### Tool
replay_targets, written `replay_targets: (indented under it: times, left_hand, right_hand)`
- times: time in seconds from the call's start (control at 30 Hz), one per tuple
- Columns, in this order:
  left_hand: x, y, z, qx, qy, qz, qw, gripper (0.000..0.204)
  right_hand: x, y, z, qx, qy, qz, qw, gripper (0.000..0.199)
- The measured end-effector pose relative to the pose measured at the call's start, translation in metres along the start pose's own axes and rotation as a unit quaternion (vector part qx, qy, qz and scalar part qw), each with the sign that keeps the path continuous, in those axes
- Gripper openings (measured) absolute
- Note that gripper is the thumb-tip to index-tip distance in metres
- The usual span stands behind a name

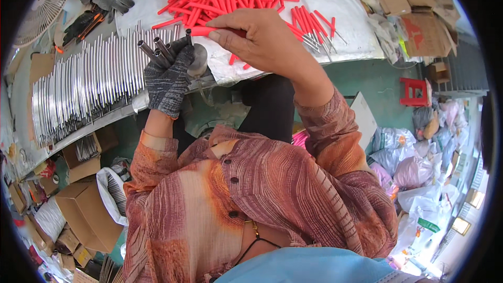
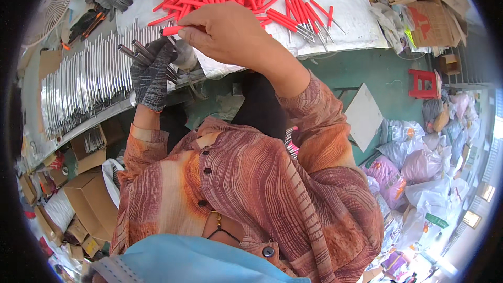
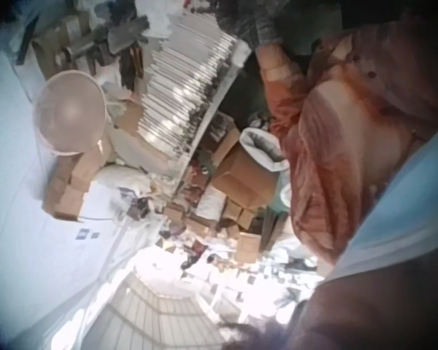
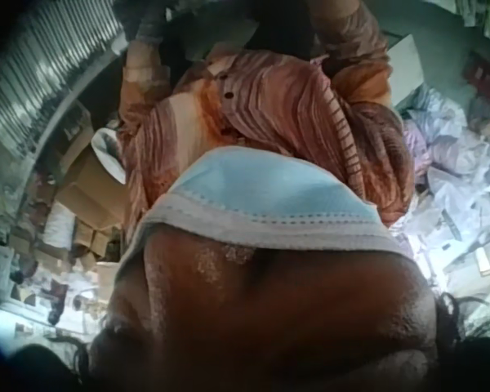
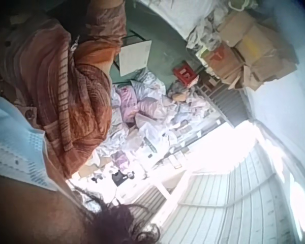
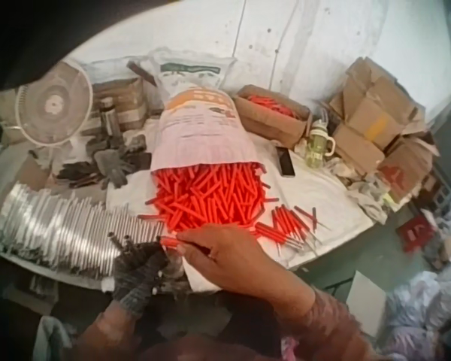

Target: Assembling red plastic components onto metal pins at a factory workbench.

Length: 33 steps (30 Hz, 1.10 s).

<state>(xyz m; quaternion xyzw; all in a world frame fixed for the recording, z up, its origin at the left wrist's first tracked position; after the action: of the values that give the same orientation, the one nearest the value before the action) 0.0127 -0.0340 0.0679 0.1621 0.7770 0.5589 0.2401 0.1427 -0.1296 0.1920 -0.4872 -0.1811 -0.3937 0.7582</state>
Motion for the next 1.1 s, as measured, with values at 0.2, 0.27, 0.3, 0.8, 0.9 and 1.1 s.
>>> replay_targets:
  times: [0.2, 0.27, 0.3, 0.8, 0.9, 1.1]
  left_hand:
    - [0.001, 0.012, -0.002, 0.001, 0.012, 0.121, 0.993, 0.024]
    - [0.0, 0.013, -0.001, -0.006, 0.009, 0.138, 0.99, 0.025]
    - [0.0, 0.014, 0.0, -0.013, 0.008, 0.153, 0.988, 0.026]
    - [0.0, 0.007, 0.004, -0.022, -0.009, 0.124, 0.992, 0.028]
    - [-0.003, 0.01, 0.009, -0.053, -0.035, 0.169, 0.984, 0.028]
    - [-0.003, 0.002, 0.007, -0.011, -0.031, 0.121, 0.992, 0.025]
  right_hand:
    - [-0.003, -0.059, 0.047, 0.172, -0.11, -0.265, 0.943, 0.009]
    - [-0.007, -0.083, 0.053, 0.28, -0.094, -0.275, 0.915, 0.006]
    - [-0.01, -0.085, 0.055, 0.279, -0.094, -0.279, 0.914, 0.006]
    - [-0.01, -0.051, 0.023, 0.158, 0.135, -0.077, 0.975, 0.033]
    - [0.024, -0.038, 0.022, 0.123, 0.257, 0.239, 0.928, 0.027]
    - [-0.022, 0.037, 0.002, -0.062, 0.311, 0.526, 0.789, 0.048]
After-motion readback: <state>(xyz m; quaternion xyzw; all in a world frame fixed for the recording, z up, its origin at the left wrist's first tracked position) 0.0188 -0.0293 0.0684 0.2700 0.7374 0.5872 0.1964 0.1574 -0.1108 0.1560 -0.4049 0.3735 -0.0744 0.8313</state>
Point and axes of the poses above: each hand's wrist, its own z-axis towards the middle knuckle, its own x-axis out of the back of the hand, y = z × x, the point moved 8 cm from there along z, towards the middle knuckle, and after that the axes turned 9 degrees about x, right-handed, at the moved point
